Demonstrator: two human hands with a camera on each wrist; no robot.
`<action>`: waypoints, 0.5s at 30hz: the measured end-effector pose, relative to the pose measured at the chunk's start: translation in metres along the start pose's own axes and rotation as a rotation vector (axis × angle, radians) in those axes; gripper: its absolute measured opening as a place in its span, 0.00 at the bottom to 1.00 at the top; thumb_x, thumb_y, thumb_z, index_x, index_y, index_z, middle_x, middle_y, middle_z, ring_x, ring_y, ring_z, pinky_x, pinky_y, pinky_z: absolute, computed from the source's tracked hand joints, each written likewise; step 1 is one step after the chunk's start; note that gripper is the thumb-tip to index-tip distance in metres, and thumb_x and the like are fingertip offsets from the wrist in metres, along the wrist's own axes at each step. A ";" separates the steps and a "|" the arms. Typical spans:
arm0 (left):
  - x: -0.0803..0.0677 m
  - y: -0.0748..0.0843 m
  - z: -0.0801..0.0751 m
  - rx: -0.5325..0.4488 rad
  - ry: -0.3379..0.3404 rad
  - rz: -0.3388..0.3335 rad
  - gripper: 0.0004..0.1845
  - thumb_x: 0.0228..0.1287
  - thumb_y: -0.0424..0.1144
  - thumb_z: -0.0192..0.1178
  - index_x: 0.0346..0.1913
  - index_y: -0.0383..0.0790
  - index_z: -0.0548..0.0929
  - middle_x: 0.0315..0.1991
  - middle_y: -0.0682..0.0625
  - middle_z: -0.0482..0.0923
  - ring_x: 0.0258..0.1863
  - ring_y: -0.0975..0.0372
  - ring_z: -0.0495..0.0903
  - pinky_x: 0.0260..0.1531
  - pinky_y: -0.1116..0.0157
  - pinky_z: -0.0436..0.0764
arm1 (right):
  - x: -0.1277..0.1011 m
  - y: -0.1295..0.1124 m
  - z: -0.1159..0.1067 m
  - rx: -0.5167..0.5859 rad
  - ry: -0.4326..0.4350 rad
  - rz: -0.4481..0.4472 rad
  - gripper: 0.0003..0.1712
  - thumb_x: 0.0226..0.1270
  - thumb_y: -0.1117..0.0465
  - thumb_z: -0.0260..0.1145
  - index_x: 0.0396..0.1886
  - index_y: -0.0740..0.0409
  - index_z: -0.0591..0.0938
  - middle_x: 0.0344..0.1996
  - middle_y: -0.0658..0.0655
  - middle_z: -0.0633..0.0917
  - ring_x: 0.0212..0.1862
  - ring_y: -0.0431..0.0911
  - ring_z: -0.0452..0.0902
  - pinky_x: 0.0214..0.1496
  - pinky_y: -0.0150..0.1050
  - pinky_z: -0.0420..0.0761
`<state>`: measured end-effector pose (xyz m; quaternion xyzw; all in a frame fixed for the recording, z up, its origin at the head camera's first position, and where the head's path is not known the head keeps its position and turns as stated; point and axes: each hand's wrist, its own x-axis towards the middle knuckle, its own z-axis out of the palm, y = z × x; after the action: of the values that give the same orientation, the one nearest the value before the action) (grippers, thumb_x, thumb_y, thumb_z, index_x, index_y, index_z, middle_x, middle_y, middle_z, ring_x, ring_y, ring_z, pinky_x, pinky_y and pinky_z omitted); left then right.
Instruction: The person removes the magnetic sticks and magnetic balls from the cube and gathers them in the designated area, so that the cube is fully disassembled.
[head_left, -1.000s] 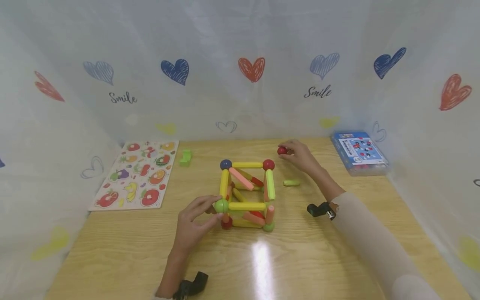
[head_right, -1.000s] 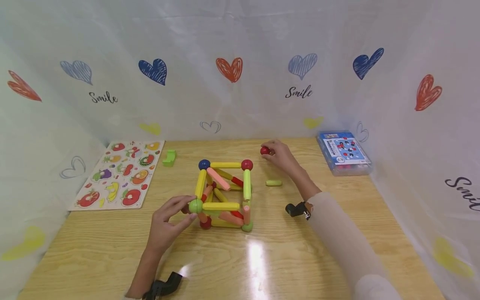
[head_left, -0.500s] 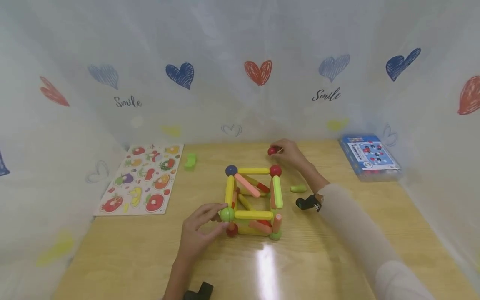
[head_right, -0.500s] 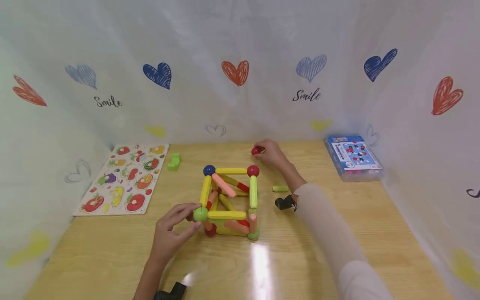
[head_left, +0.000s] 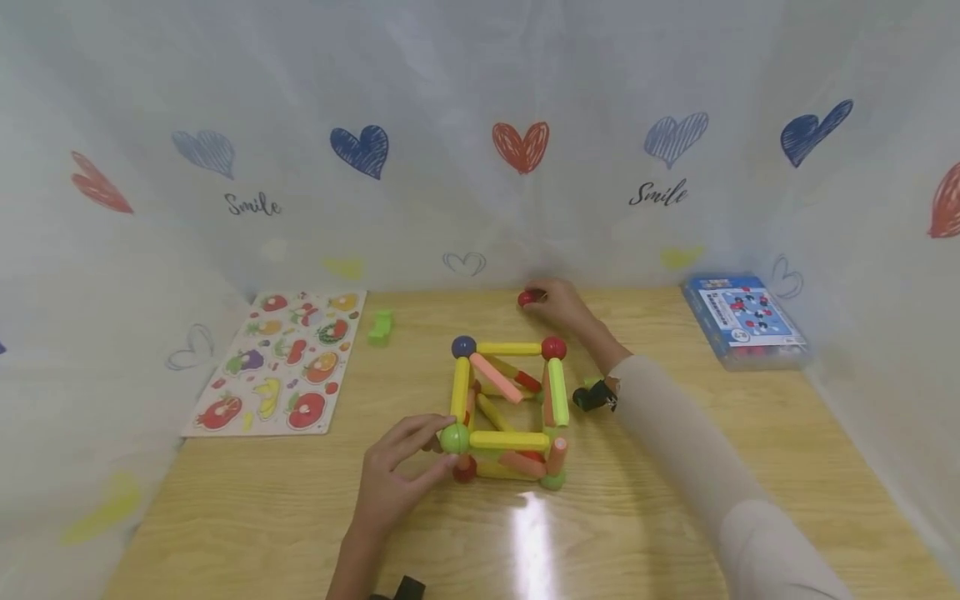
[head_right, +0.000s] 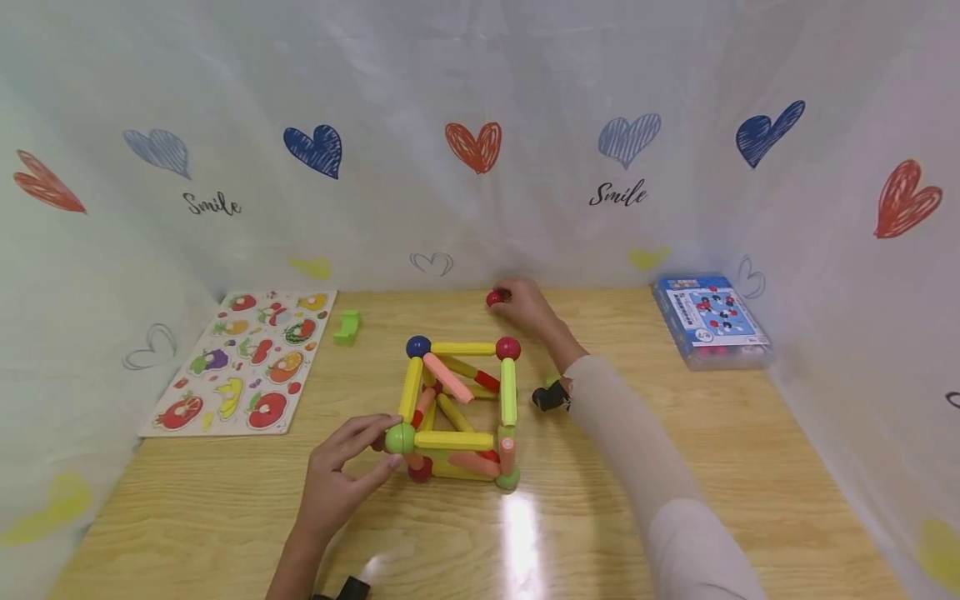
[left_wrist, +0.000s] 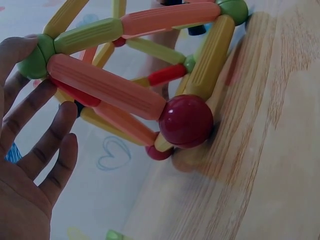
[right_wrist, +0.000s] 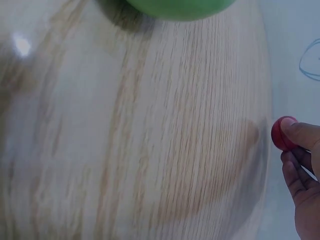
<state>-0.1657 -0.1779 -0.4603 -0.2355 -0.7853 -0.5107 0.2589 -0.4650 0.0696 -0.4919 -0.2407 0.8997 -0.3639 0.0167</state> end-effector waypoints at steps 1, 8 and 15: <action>-0.001 -0.002 0.000 -0.005 0.000 -0.002 0.22 0.44 0.27 0.70 0.48 0.37 0.82 0.43 0.47 0.79 0.32 0.63 0.78 0.33 0.68 0.80 | 0.002 0.000 0.001 0.000 -0.001 -0.004 0.21 0.57 0.62 0.68 0.50 0.65 0.79 0.43 0.61 0.81 0.45 0.51 0.76 0.48 0.43 0.77; -0.011 -0.025 0.004 -0.009 -0.013 -0.022 0.23 0.48 0.32 0.70 0.51 0.42 0.81 0.47 0.51 0.78 0.34 0.65 0.78 0.35 0.70 0.79 | 0.009 0.002 0.005 -0.043 -0.017 -0.001 0.20 0.57 0.62 0.68 0.50 0.64 0.79 0.44 0.60 0.80 0.47 0.51 0.74 0.50 0.43 0.75; -0.013 -0.028 0.003 0.004 -0.028 -0.053 0.23 0.49 0.34 0.70 0.51 0.44 0.81 0.47 0.52 0.78 0.35 0.65 0.78 0.35 0.68 0.80 | 0.010 0.007 0.004 -0.043 -0.038 0.046 0.28 0.58 0.57 0.68 0.56 0.63 0.74 0.49 0.60 0.78 0.51 0.51 0.72 0.54 0.44 0.73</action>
<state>-0.1741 -0.1868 -0.4891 -0.2213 -0.7958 -0.5125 0.2347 -0.4763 0.0667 -0.4983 -0.2272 0.9121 -0.3393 0.0371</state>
